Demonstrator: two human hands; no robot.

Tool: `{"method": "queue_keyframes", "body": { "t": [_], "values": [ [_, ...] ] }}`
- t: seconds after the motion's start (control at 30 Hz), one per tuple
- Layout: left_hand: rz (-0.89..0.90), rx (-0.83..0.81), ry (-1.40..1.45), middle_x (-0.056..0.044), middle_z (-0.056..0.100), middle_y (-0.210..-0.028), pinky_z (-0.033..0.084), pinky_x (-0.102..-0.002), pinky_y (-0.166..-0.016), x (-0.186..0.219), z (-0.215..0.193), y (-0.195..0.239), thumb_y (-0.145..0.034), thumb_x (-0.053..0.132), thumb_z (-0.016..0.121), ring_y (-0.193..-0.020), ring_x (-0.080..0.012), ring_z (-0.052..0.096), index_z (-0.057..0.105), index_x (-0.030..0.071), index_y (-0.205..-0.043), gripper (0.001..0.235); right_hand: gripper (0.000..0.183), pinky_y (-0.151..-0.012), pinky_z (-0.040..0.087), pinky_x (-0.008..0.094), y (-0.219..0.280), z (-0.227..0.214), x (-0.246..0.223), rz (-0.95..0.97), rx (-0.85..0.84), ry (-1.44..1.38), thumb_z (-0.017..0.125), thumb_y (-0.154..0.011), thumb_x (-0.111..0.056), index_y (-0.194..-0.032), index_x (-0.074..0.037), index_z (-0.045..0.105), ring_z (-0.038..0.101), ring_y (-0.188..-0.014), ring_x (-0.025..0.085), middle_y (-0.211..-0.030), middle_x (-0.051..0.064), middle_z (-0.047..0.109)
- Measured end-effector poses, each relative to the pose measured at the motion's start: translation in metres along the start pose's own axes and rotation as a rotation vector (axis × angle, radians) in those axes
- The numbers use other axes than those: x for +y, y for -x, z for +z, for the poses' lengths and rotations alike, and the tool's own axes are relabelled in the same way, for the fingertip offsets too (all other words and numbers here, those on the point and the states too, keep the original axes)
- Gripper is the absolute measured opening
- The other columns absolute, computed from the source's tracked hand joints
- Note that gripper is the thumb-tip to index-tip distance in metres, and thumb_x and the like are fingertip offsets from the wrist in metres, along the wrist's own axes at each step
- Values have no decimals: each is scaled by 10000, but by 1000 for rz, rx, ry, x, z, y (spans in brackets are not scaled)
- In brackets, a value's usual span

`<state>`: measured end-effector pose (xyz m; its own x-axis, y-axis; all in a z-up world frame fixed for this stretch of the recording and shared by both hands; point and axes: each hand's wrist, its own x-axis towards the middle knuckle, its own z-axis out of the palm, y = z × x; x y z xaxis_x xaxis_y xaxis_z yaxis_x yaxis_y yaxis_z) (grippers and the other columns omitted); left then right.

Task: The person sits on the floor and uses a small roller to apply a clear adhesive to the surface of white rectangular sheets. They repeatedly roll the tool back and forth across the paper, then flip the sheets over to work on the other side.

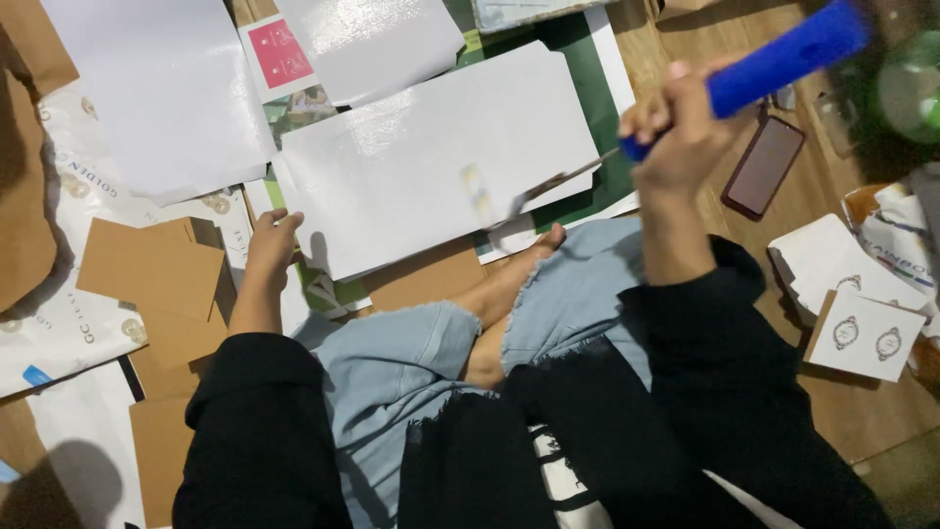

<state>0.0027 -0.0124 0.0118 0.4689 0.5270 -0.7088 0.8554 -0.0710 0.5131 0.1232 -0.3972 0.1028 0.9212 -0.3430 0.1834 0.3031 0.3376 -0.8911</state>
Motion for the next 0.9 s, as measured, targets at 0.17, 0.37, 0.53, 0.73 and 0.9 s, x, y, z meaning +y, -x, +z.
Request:
{"method": "queue_keyframes", "body": {
  "t": [0.17, 0.37, 0.53, 0.73, 0.9],
  "values": [
    [51, -20, 7, -137, 455, -1309, 429, -359, -903, -12, 1, -18, -896, 214, 435, -1153, -266, 491, 366, 122, -1379, 497, 199, -370, 431, 297, 28, 39, 25, 195, -4, -161, 594, -822, 15, -738, -122, 478, 424, -361, 126, -472, -12, 408],
    [380, 56, -284, -124, 498, -1307, 392, -441, -919, -12, -6, -11, -839, 177, 382, -1139, -298, 489, 457, 61, -1312, 492, 164, -437, 455, 305, -49, -19, -6, -119, 246, 89, 686, -852, -26, -866, -97, 539, 460, -454, 141, -608, 22, 514],
    [695, 49, -333, -152, 531, -1185, 431, -446, -852, -2, 21, -3, -883, 219, 429, -1053, -306, 542, 542, 59, -1223, 392, 168, -429, 386, 334, -50, -32, -5, -166, 279, 3, 647, -823, -17, -784, -79, 496, 414, -435, 174, -560, 47, 449],
    [632, 57, -154, -80, 522, -1094, 440, -367, -790, 8, 39, 5, -891, 292, 526, -908, -235, 557, 588, 136, -1002, 201, 162, -449, 440, 296, -13, 10, 44, 217, 295, -186, 669, -844, -79, -766, -123, 534, 464, -416, 118, -509, -22, 479],
    [372, 213, 17, -90, 562, -1078, 401, -365, -809, -13, 27, -41, -847, 306, 525, -959, -252, 542, 477, 90, -1081, 322, 215, -528, 497, 359, 1, 35, 62, 225, 51, -267, 613, -844, -17, -758, -141, 460, 459, -440, 165, -527, 26, 421]
  ]
}}
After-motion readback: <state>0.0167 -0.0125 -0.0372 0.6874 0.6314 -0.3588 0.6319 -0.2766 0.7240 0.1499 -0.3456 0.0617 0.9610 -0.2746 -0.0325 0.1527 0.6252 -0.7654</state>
